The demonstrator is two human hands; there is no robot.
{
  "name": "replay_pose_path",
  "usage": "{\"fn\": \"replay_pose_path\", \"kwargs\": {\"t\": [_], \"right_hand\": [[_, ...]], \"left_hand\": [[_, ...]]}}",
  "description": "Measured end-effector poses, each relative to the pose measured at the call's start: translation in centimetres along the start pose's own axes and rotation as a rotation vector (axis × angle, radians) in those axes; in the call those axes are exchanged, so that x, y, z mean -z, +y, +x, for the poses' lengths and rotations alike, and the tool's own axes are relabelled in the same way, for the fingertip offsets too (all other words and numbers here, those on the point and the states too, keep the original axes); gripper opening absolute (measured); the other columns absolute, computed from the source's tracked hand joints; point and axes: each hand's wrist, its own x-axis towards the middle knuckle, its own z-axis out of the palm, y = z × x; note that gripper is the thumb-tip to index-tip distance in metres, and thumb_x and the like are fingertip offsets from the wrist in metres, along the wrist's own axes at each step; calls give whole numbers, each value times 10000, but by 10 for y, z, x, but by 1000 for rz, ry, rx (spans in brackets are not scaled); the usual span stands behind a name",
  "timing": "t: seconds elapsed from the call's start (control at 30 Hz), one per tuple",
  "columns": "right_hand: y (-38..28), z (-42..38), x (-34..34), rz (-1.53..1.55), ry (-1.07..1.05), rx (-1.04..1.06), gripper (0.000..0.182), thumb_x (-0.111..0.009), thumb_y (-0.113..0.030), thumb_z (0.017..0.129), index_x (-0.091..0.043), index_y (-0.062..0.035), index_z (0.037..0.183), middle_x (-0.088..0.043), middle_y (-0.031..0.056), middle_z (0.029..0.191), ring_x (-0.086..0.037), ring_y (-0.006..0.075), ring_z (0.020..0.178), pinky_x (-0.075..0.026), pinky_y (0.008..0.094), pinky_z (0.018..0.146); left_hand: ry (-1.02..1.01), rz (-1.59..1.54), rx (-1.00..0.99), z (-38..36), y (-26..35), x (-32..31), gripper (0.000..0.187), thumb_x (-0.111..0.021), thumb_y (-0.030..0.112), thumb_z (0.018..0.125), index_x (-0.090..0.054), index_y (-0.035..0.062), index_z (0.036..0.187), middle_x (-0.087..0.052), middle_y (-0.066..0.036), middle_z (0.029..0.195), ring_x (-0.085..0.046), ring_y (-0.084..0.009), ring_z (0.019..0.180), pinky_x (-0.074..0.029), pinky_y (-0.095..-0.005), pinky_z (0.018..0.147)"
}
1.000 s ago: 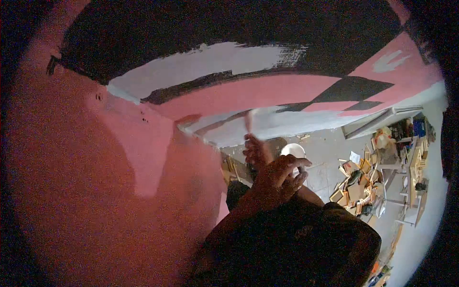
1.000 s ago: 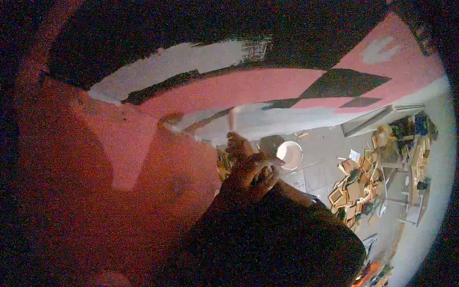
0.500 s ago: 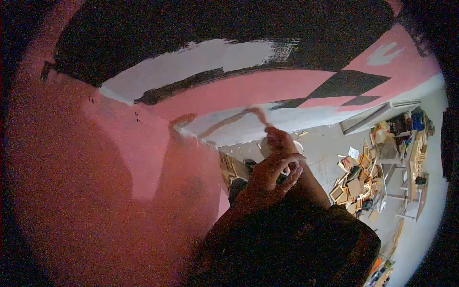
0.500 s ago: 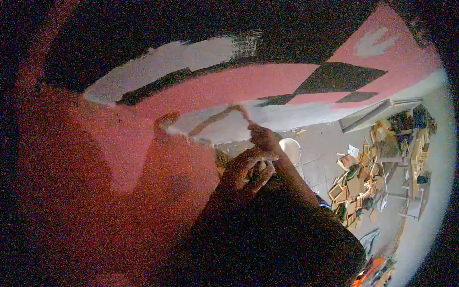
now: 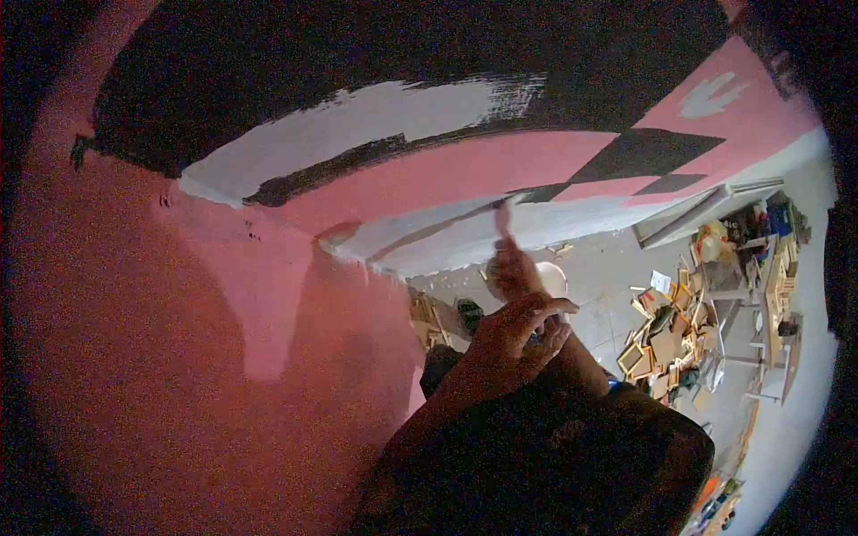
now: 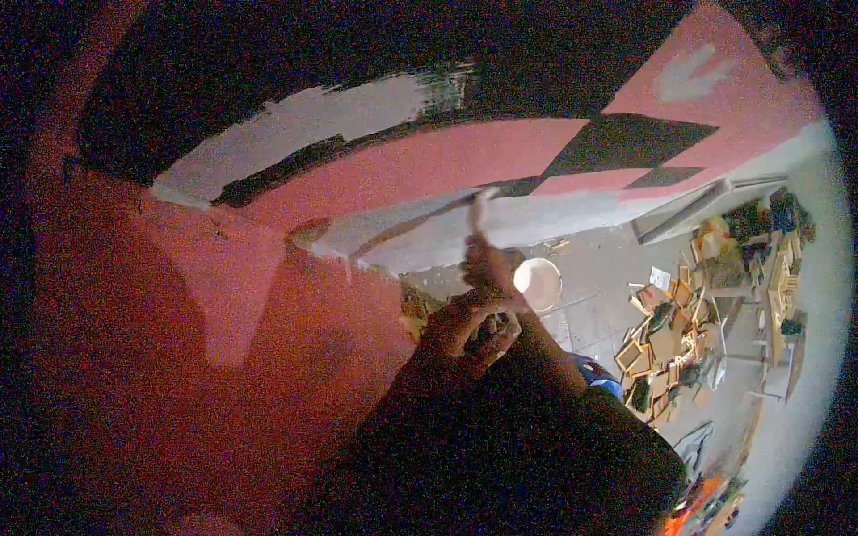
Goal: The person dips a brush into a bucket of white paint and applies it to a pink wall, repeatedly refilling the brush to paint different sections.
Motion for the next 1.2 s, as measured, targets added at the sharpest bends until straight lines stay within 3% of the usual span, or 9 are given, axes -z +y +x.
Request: {"fn": "replay_pose_path", "kwargs": {"t": [0.23, 0.37, 0.43, 0.63, 0.77, 0.87, 0.9, 1.1, 1.2], "right_hand": [[36, -6, 28, -506, 263, -93, 382, -473, -450, 821, -502, -82, 920, -475, -19, 694, -456, 101, 572, -382, 250, 461], [-35, 0, 64, -1486, 311, 285, 269, -519, -128, 740, -526, -18, 986, -577, 134, 719, -558, 266, 640, -452, 380, 578], [-54, -17, 64, -864, 408, 304, 221, -430, -236, 860, -509, -50, 949, -340, -83, 539, -289, 28, 396, -232, 171, 354], [-47, -39, 86, -308, 560, 460, 255, -463, -341, 852, -497, -105, 943, -358, -80, 583, -320, 42, 450, -245, 182, 382], [12, 19, 109, -1876, 346, 896, 311, -555, -261, 745, -484, -47, 961, -509, 55, 786, -481, 148, 643, -399, 321, 525], [27, 7, 30, -701, 416, -94, 265, -471, -316, 849, -518, -57, 874, -504, 2, 710, -446, 88, 561, -360, 216, 469], [28, -11, 34, -951, -75, 466, 216, -427, -201, 851, -520, -21, 925, -558, 77, 748, -495, 165, 676, -441, 342, 617], [-20, -99, 0, -1069, 281, 6, 242, -497, -253, 831, -541, -39, 935, -549, 43, 760, -478, 145, 669, -426, 311, 586], [-9, -131, 60, -674, 154, 270, 305, -477, -250, 858, -521, -22, 1055, -501, -11, 709, -454, 93, 604, -408, 261, 500]], "left_hand": [[46, -86, -20, -7, -10, -6, 291, -591, 127, 763, -525, 86, 1043, -532, -50, 766, -497, -154, 633, -398, -250, 578], [51, -61, -99, -4, -10, -6, 259, -576, 104, 769, -529, 85, 1024, -522, -44, 767, -472, -127, 623, -387, -233, 580], [32, -64, -99, -4, -9, -5, 249, -573, 98, 770, -528, 79, 1014, -524, -43, 772, -466, -118, 617, -388, -231, 581], [-26, -43, -4, -6, -4, -15, 238, -564, 123, 784, -524, 51, 1008, -536, -54, 787, -487, -112, 641, -405, -225, 600], [-40, -165, 15, -15, -13, -37, 221, -549, 156, 802, -531, 48, 995, -548, -55, 802, -522, -117, 688, -423, -224, 624], [-99, -214, 78, -8, -9, -48, 213, -542, 162, 806, -538, 45, 984, -557, -52, 814, -536, -119, 712, -431, -233, 632], [-127, -188, 58, -6, 5, -48, 216, -540, 166, 806, -539, 43, 984, -559, -53, 816, -538, -122, 714, -433, -238, 631], [-332, -172, -206, -13, 15, -68, 237, -545, 208, 806, -542, 52, 985, -566, -77, 830, -540, -163, 705, -434, -266, 655], [-350, 14, -48, -26, 14, -80, 229, -547, 203, 805, -545, 51, 976, -565, -97, 846, -541, -202, 734, -433, -293, 681]]}}
